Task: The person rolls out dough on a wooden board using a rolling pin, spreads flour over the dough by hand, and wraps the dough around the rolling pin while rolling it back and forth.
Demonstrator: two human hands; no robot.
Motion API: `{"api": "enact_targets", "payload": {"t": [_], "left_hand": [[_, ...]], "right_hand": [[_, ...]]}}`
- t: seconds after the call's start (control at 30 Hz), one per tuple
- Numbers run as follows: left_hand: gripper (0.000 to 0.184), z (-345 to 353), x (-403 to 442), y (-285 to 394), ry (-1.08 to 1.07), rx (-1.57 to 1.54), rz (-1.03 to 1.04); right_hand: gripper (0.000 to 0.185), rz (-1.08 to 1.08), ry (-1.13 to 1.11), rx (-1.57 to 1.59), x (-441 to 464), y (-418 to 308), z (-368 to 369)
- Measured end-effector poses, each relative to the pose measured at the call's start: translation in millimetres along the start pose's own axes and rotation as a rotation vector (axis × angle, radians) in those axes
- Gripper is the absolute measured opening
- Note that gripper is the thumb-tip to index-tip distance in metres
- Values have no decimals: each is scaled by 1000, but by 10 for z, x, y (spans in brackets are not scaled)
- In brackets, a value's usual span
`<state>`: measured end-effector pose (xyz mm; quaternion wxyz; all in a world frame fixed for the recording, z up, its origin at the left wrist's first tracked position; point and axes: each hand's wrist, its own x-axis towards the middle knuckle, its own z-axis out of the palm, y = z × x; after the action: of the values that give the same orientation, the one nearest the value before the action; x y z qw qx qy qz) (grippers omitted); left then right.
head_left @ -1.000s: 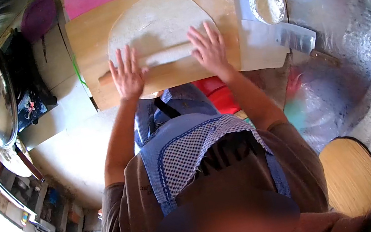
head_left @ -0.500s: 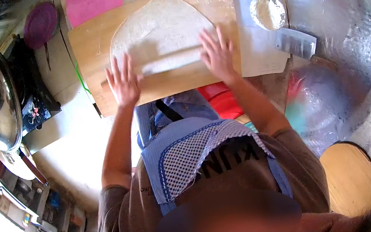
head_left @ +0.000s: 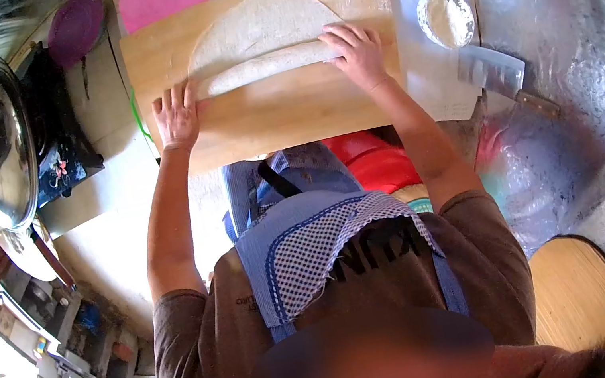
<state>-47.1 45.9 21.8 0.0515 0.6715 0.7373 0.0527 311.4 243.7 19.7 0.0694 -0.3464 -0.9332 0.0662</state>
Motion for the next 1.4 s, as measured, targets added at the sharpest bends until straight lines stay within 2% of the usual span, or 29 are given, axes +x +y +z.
{"api": "enact_targets", "payload": {"t": [0.1,0.17,0.2,0.27,0.3,0.33,0.37,0.4,0.43,0.47,0.5,0.53,0.57,0.6,0.67,0.7,0.73,0.8,0.87,0.93,0.97,1.03,1.07,1.13,1.17,1.23,1.27,1.33,1.4], "left_hand": [[53,226,-568,62,-60,57,36],[56,232,-969,310,-230,-1,-51],[57,368,-1205,450,-123,-37,-61],[52,345,-1417,862,-304,-265,-213],[49,125,-1390,1105,-241,-482,-239],[43,426,-1538,1247,-245,-471,-208],[44,225,-1494,1493,-302,-630,-319],[46,343,-1532,1685,-276,-735,-302],[43,465,-1533,1892,-411,-717,-313],[46,378,-1449,2011,-666,-808,-353],[46,421,-1480,2043,-537,-901,-184],[46,401,-1476,2048,-404,-987,-12],[46,378,-1491,2023,-407,-992,-11],[43,198,-1424,1952,-359,-993,-35],[37,156,-1366,1786,-254,-889,-54],[41,208,-1370,1676,-122,-775,8],[45,215,-1350,1592,7,-658,68],[46,144,-1242,1494,18,-559,106],[48,158,-1161,1409,29,-460,139],[47,270,-1147,1368,49,-313,258],[43,323,-1134,1367,54,-291,261],[40,340,-1119,1354,29,-238,281],[37,350,-1114,1329,8,-181,312],[32,406,-1103,1291,34,-275,302],[28,416,-1075,1257,101,-253,371],[26,391,-1043,1233,99,-288,369],[24,390,-1036,1226,91,-321,370],[23,379,-1019,1212,117,-350,368],[24,302,-957,1192,85,-348,377]], "right_hand": [[63,-81,79,52,33,-28,-117],[69,155,203,109,-86,-203,-256],[69,148,206,111,-203,-314,-197],[81,657,243,720,-493,-597,122],[87,708,181,852,-527,-801,202],[94,757,121,982,-529,-1030,285],[101,583,247,635,-528,-1177,437],[104,706,196,752,-385,-1377,202],[102,687,165,649,-344,-1385,197],[100,671,135,548,-296,-1379,229],[100,672,139,546,-257,-1353,252],[93,541,105,510,-219,-1301,276],[88,411,64,474,-207,-1257,296],[88,412,58,471,-176,-1223,295],[84,105,-138,524,-11,-1161,221],[79,2,-161,559,73,-1154,163],[79,2,-160,563,151,-1135,151],[75,-209,-368,591,307,-1114,107],[72,-235,-424,613,361,-1124,46],[75,-279,-562,585,352,-1094,40],[75,-284,-566,586,314,-1095,34],[68,-275,-229,345,88,-1195,-59],[68,-277,-230,349,-69,-1246,-58],[72,-157,-55,174,-326,-1276,4],[75,-164,-87,165,-408,-1279,-17],[82,-171,-138,164,-402,-1242,-12],[82,-169,-141,166,-248,-1161,68],[76,-150,0,129,281,-990,104],[74,-148,12,185,778,-716,163]]}}
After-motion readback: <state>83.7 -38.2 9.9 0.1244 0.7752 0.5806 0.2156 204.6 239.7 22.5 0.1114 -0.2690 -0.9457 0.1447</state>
